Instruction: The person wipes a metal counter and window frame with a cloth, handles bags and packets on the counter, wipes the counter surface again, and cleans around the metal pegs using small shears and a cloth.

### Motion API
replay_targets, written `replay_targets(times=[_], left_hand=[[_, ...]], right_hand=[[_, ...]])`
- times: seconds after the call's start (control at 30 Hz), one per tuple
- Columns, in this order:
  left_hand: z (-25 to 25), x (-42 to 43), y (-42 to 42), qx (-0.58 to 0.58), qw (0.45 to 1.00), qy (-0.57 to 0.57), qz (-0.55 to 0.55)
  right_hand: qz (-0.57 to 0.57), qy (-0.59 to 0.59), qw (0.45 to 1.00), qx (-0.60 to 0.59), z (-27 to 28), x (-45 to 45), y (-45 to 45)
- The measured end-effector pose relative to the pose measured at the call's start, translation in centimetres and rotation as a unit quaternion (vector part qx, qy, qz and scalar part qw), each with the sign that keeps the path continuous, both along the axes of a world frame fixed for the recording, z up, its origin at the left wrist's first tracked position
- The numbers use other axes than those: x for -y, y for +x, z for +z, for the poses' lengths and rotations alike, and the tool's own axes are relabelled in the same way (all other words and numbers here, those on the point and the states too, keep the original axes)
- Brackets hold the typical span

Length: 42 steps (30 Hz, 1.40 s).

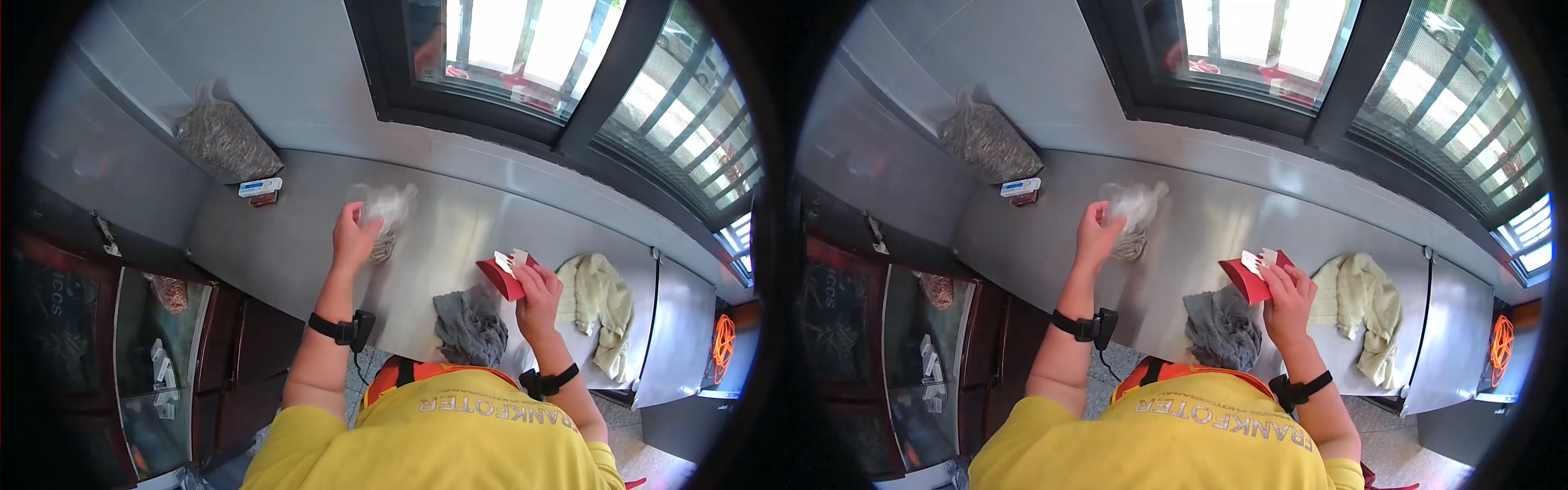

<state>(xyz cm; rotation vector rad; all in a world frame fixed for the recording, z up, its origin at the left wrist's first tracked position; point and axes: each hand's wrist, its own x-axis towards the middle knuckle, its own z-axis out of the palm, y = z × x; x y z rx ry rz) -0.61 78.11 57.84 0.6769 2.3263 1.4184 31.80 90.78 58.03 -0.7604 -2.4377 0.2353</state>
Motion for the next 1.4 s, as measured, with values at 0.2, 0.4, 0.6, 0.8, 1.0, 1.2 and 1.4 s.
replay_targets(times=[0.2, 0.4, 0.6, 0.8, 1.0, 1.2, 1.4], left_hand=[[2.1, 0.9, 5.3, -0.348, 0.937, -0.004, 0.028], [1.2, 1.4, 9.9, -0.372, 0.895, -0.114, -0.220], [3.2, 1.0, 12.7, -0.118, 0.916, -0.031, -0.383], [0.2, -0.4, 14.7, 0.517, 0.712, 0.223, -0.420], [0.2, -1.1, 15.6, 0.616, 0.662, 0.264, -0.336], [-0.2, -1.3, 15.1, 0.658, 0.653, 0.263, -0.268], [-1.0, -1.2, 14.9, 0.661, 0.637, 0.288, -0.272]], right_hand=[[-0.029, -0.046, 0.998, -0.043, 1.5, 2.4, -0.2], [-0.007, -0.007, 0.996, -0.085, 2.0, 3.1, -1.0], [-0.009, 0.001, 0.997, -0.079, 2.1, 3.8, -0.5], [0.058, -0.046, 0.993, -0.088, 2.5, 5.5, -0.3], [0.128, -0.110, 0.981, -0.097, 2.9, 5.7, 0.5], [0.126, -0.097, 0.981, -0.109, 4.0, 5.5, 0.5], [0.052, -0.255, 0.942, -0.211, 3.9, 5.5, 0.5]])
